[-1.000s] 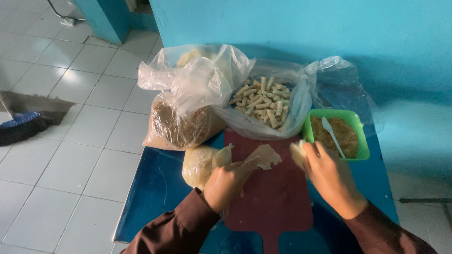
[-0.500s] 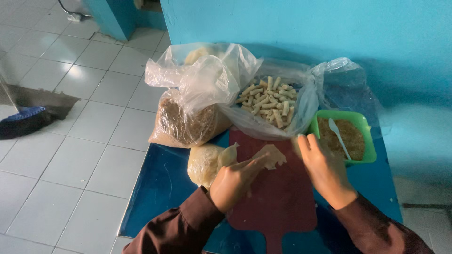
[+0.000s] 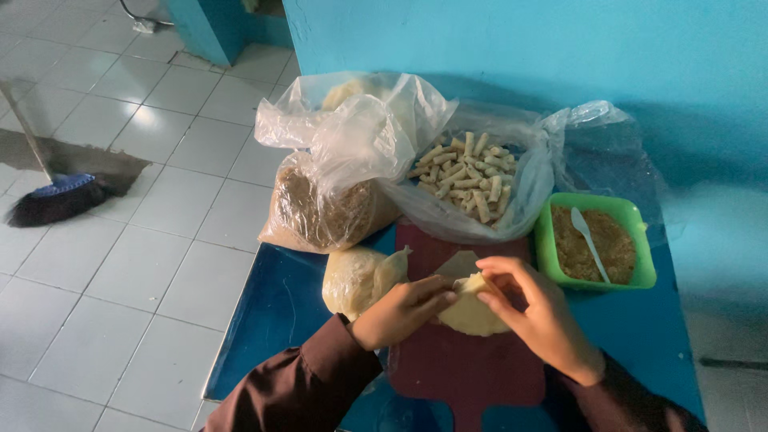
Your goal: The person spoons filling from a green container onto square pastry wrappers and folds the wrappers over the filling into triangular parcels, placing the folded parcels into a plastic bag with others. They repeat this folding cycle with additional wrappers throughout the clip.
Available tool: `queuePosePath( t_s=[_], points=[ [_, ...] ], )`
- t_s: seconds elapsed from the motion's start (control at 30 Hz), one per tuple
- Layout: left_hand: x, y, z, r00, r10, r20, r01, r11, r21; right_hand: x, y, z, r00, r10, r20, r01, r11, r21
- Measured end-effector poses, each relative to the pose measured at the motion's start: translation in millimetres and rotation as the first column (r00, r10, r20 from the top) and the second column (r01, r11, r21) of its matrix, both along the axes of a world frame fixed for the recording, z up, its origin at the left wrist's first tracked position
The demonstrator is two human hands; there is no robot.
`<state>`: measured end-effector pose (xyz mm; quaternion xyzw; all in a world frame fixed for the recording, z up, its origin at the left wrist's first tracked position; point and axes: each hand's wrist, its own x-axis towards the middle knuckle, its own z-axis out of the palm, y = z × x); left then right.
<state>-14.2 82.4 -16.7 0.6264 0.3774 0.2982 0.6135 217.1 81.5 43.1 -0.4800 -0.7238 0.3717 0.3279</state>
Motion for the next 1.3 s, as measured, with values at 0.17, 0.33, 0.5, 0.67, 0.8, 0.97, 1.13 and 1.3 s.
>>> queuePosePath(
  t_s=[0.17,0.33,0.5,0.67,0.8,0.97,1.13,1.3],
  points=[
    [2,-4,-21,0.970,-0.028,0.240,0.077,0.978,-0.195,-7,-21,-7,0.977,-0.064,0.204,-0.087,0.754,0.652],
    [3,-9,-14,0.939,0.033,0.342,0.108,0.916,-0.385,-4,-21,-9,0.978,-0.058,0.199,-0.108,0.674,0.731],
    [1,-11,-6,0.948,0.013,0.318,0.112,0.922,-0.372,-4,-26,-13,0.991,-0.039,0.126,-0.038,0.832,0.553],
    [1,-15,-4,0.933,-0.025,0.360,0.158,0.925,-0.345,-1,-30,-14,0.993,-0.020,0.119,-0.047,0.843,0.535],
    [5,-15,-7,0.910,-0.033,0.413,0.196,0.913,-0.357,1,-28,-14,0.979,0.043,0.201,-0.166,0.743,0.648],
    [6,-17,-11,0.906,0.006,0.423,0.160,0.921,-0.355,-2,-29,-12,0.984,0.049,0.174,-0.149,0.765,0.627],
    [9,-21,-17,0.910,0.022,0.414,0.101,0.957,-0.273,-10,-34,-12,0.993,-0.007,0.114,-0.052,0.863,0.503],
    [11,-21,-24,0.907,0.046,0.418,0.075,0.960,-0.268,-11,-36,-13,0.994,-0.045,0.098,-0.001,0.907,0.422]
  ],
)
